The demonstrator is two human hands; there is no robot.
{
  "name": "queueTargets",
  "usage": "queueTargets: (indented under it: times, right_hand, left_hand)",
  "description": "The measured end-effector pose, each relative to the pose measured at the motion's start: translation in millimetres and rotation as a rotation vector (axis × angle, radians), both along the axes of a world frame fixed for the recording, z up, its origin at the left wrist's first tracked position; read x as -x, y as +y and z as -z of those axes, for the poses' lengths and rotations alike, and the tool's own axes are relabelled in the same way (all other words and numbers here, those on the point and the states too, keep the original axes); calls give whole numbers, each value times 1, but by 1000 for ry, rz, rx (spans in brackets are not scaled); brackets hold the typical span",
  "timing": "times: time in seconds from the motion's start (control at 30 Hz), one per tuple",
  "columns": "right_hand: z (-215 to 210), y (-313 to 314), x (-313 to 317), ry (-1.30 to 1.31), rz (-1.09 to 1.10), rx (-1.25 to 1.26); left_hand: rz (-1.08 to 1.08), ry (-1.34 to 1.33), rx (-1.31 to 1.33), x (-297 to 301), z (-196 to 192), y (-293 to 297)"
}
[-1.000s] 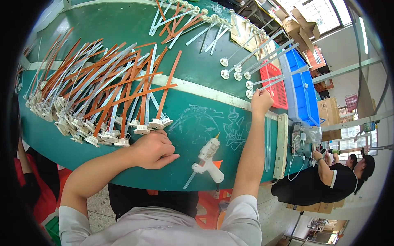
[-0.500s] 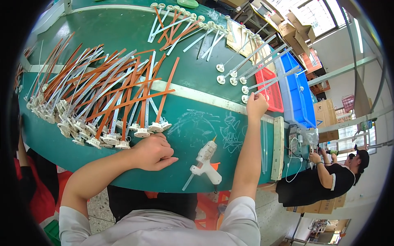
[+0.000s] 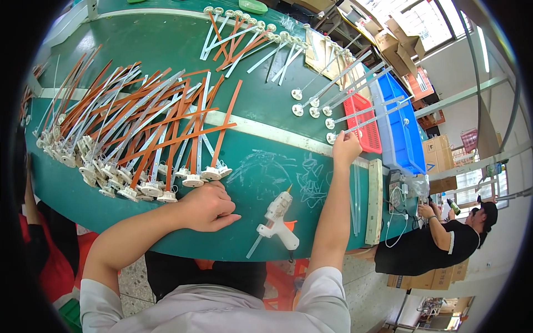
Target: Assembling small white circular bases onto sticks using a hot glue gun.
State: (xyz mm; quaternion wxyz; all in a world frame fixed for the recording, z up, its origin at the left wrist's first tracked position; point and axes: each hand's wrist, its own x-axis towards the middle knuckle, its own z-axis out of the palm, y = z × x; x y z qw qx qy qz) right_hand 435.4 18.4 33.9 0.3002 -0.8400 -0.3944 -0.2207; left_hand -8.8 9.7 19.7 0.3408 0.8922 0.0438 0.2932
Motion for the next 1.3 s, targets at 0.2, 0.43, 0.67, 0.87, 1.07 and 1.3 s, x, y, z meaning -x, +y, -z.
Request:
queueTargets:
  times: [0.2, 0.43, 0.67, 0.87, 1.07, 1.3]
  right_hand:
    - [5, -1, 2, 25, -25, -31]
    - [4, -11, 12, 15, -61, -126]
    - [-45, -16, 185, 189, -452, 59]
    - [-53, 18, 288, 262, -861, 276]
    - [-63, 38, 324, -288, -1047, 531]
    - [-81, 37, 322, -32, -936, 641]
  left_hand:
    - [0, -1, -10, 1, 2, 0]
    - [15, 25, -2, 3, 6, -1]
    - [36, 54, -75, 0, 7, -1]
    - [8, -25, -96, 3, 12, -7]
    - [12, -65, -153, 4, 15, -11]
    - [9, -52, -179, 4, 18, -9]
